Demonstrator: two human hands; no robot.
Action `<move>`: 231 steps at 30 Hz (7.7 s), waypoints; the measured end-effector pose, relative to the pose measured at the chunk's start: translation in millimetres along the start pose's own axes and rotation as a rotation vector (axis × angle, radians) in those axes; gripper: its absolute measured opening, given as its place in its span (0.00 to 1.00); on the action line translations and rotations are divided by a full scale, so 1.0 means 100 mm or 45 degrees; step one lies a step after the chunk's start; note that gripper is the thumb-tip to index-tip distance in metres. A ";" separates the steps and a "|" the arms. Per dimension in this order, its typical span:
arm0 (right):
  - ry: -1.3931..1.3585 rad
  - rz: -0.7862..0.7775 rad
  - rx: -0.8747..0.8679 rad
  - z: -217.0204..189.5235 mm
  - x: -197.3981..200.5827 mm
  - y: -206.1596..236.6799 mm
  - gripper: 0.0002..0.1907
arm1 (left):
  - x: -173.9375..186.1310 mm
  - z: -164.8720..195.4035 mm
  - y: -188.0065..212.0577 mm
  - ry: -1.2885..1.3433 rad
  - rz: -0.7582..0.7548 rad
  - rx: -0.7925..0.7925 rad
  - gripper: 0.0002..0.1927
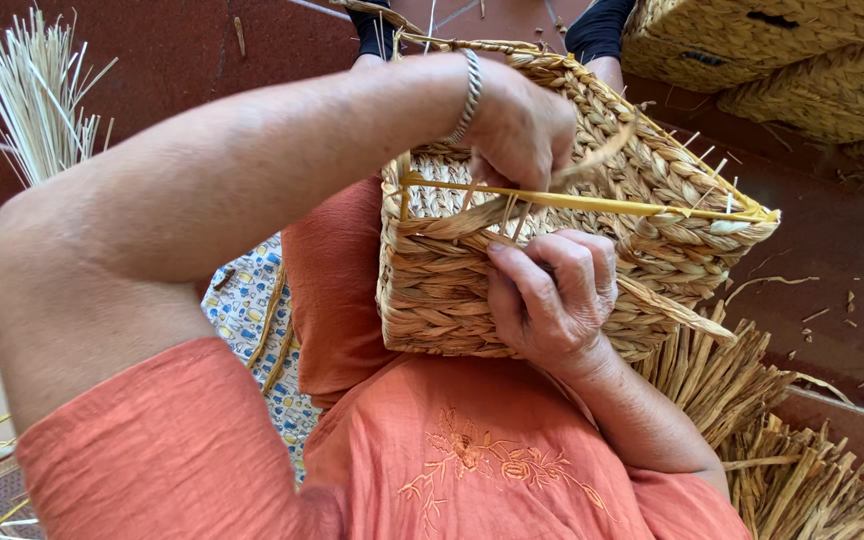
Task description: The person weaves a rectangular basket using dried palm leaves. They interlace the leaves through a pre-formed frame, pull the strands tight, and trim excess material with scissors.
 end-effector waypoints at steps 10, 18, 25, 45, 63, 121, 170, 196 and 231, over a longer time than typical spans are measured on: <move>-0.146 0.002 0.008 0.06 0.17 0.01 0.15 | -0.02 0.02 0.14 0.451 0.220 -0.300 0.20; 0.221 -0.100 0.080 0.30 0.47 -0.14 0.18 | 0.10 0.29 0.54 0.276 0.340 -0.545 0.46; 0.276 -0.337 0.203 0.34 0.48 -0.25 0.23 | 0.07 0.46 0.58 0.109 0.435 -0.731 0.51; -0.134 -0.425 0.047 0.24 0.38 -0.39 0.10 | 0.05 0.39 0.87 0.093 0.346 -0.828 0.44; 0.333 -0.477 0.292 0.33 0.42 -0.37 0.06 | -0.02 -0.04 1.03 -0.087 0.831 -0.309 0.15; -0.016 -0.382 -0.081 0.61 0.34 -0.13 0.15 | -0.93 0.12 1.78 -0.835 1.703 -0.641 0.10; -0.214 -0.373 -0.382 0.23 0.16 -0.29 0.13 | 0.33 -0.15 0.52 -0.153 0.829 -0.514 0.17; -1.943 -0.350 -1.380 0.36 -0.39 0.04 0.26 | -0.13 -0.07 1.79 -0.962 1.332 -0.824 0.10; -2.044 -0.157 -1.709 0.37 -0.45 0.17 0.24 | -0.76 1.11 1.58 -1.123 1.096 -0.707 0.16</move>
Point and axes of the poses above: each hand's wrist, its own y-axis away from the middle knuckle, its own x-axis out of the back of the hand, z = x × y, the point moved 9 cm from there along -y, towards the middle knuckle, and after that the axes turned 3 degrees about y, right-handed, at the moved point
